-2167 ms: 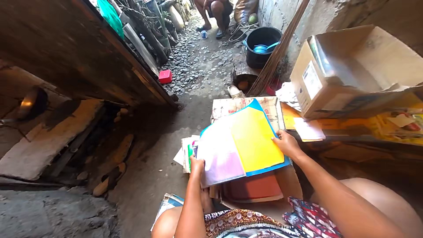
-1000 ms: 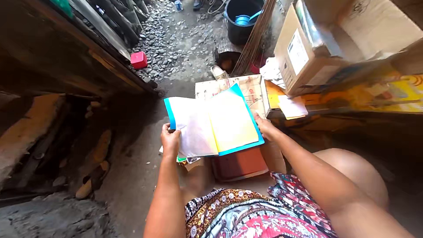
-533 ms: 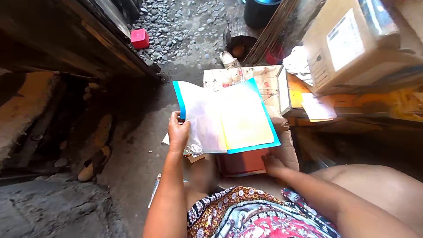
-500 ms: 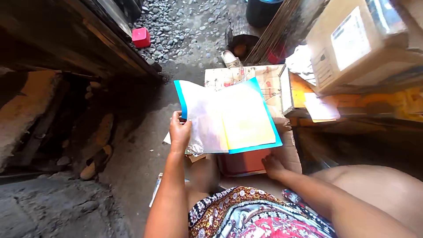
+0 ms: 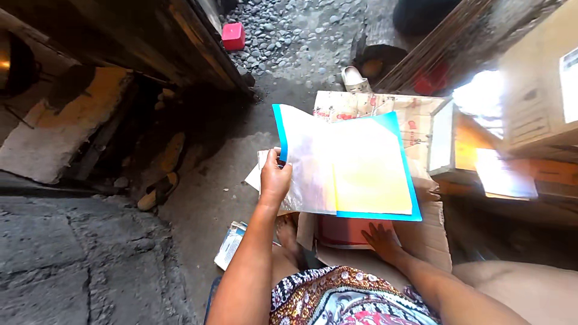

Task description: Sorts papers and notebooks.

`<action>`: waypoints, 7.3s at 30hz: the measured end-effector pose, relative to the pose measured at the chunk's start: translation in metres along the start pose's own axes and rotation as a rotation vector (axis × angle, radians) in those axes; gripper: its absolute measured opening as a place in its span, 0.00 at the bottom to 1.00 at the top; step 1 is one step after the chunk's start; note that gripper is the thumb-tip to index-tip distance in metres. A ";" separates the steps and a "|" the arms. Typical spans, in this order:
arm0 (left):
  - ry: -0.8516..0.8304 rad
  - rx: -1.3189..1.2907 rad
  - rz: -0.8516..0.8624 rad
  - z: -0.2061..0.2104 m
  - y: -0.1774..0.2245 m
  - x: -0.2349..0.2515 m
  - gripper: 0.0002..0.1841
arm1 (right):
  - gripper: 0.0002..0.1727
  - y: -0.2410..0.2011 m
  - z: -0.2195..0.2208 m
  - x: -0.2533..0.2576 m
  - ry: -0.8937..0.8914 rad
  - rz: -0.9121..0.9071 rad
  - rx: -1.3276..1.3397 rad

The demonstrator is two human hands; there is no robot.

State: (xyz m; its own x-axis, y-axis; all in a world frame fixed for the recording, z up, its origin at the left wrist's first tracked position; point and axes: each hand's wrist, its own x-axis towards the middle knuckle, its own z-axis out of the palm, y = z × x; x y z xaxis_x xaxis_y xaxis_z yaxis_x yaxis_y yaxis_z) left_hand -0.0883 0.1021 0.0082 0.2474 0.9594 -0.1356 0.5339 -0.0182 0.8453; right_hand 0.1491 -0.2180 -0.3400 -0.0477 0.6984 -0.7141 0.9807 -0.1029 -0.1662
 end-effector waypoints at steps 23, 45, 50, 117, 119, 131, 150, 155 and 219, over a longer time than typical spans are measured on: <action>-0.017 0.069 -0.150 0.001 -0.006 0.006 0.28 | 0.29 -0.039 -0.299 -0.308 0.190 -0.015 0.149; -0.401 0.457 0.378 0.178 0.061 -0.071 0.24 | 0.21 -0.013 -0.300 -0.405 1.504 -0.084 0.997; -0.378 0.542 0.434 0.200 0.058 -0.069 0.24 | 0.19 -0.018 -0.298 -0.403 1.617 -0.168 1.118; 0.766 -0.760 0.073 -0.022 0.054 0.004 0.19 | 0.25 -0.038 -0.294 -0.113 0.140 0.312 1.518; 0.757 -0.767 0.067 -0.022 0.055 0.003 0.19 | 0.26 -0.041 -0.293 -0.114 0.183 0.277 1.585; 0.734 -0.777 0.050 -0.012 0.064 0.003 0.16 | 0.32 -0.062 -0.284 -0.104 0.360 0.147 1.580; 0.736 -0.756 0.066 -0.013 0.066 0.001 0.12 | 0.34 -0.058 -0.284 -0.096 0.497 -0.064 1.237; 0.740 -0.759 0.067 -0.012 0.066 0.001 0.14 | 0.34 -0.064 -0.283 -0.094 0.534 -0.124 1.142; -0.653 -0.375 0.031 0.046 0.052 -0.018 0.15 | 0.09 -0.001 -0.303 -0.137 0.692 -0.015 1.739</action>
State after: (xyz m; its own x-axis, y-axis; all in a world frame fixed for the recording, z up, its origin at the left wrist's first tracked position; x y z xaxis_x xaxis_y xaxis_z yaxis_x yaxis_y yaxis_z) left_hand -0.0278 0.0712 0.0306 0.7493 0.5958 -0.2890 0.2368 0.1664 0.9572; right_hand 0.2117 -0.0988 -0.0359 0.4584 0.7866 -0.4137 -0.3060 -0.2972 -0.9044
